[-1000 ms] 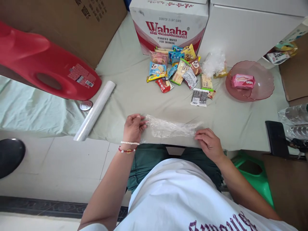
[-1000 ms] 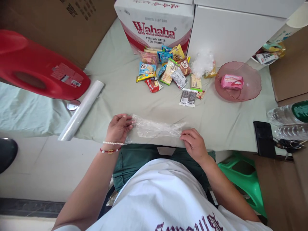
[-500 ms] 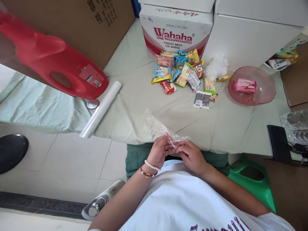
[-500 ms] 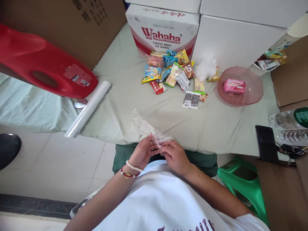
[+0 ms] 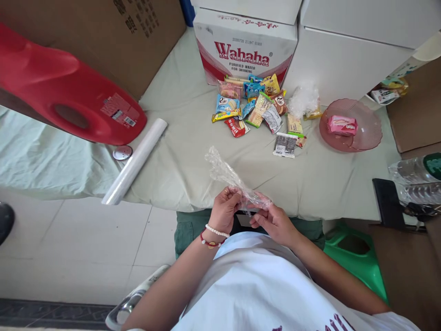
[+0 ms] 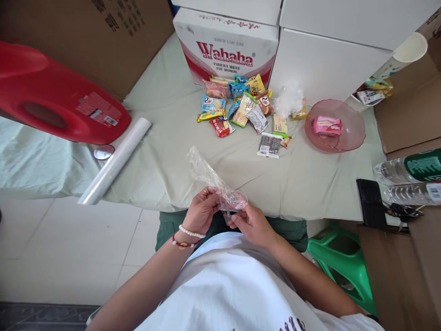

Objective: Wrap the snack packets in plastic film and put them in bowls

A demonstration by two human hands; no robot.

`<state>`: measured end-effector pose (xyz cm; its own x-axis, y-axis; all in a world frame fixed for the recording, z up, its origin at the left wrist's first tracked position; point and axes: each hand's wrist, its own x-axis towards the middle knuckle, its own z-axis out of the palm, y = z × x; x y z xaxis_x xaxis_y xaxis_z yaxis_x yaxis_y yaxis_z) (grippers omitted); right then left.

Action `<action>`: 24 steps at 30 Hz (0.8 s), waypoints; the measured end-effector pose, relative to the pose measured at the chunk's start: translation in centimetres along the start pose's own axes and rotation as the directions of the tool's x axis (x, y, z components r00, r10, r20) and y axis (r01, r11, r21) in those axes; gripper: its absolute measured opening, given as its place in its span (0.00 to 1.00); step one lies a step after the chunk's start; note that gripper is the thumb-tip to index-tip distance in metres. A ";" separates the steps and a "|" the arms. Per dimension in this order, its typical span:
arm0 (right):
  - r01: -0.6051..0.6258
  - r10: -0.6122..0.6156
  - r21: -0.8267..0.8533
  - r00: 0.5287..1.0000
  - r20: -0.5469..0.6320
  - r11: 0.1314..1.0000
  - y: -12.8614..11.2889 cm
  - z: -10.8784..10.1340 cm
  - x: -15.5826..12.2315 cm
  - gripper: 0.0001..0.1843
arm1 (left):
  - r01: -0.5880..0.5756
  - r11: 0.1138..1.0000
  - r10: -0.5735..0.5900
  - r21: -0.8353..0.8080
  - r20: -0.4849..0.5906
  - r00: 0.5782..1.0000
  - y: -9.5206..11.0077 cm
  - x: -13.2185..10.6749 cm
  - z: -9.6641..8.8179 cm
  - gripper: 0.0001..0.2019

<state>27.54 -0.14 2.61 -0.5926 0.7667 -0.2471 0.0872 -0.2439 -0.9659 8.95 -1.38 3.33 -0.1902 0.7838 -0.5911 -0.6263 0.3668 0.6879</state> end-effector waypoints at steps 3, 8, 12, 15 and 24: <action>-0.073 0.073 0.042 0.997 -0.007 0.996 -0.2 0.2 0.2 0.33 | -0.046 0.997 0.049 0.054 -0.056 0.997 -0.2 0.9 0.2 0.24; 0.109 -0.217 -0.403 0.948 -0.233 0.909 -0.7 -0.6 -0.2 0.08 | -0.177 0.944 0.219 0.277 -0.128 0.967 -0.8 2.0 -0.2 0.22; 0.268 -0.634 -0.816 0.759 -0.149 0.512 -1.7 -0.6 0.7 0.17 | -0.272 0.859 0.340 0.433 -0.087 0.936 -1.1 2.4 -0.6 0.18; 0.318 -0.623 -0.875 0.782 0.023 0.367 -2.0 -0.6 3.0 0.15 | -0.302 0.829 0.362 0.470 -0.041 0.931 -1.1 2.6 -0.8 0.18; 0.055 -0.229 -0.321 0.813 -0.536 0.946 -1.1 -5.5 7.2 0.13 | -0.238 0.895 0.290 0.376 -0.088 0.953 2.1 3.9 -2.9 0.23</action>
<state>27.62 8.92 1.45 -0.0723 0.9972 -0.0212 0.3066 0.0020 -0.9519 4.65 1.02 1.24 -0.4294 0.8095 -0.4004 -0.2308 0.3302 0.9152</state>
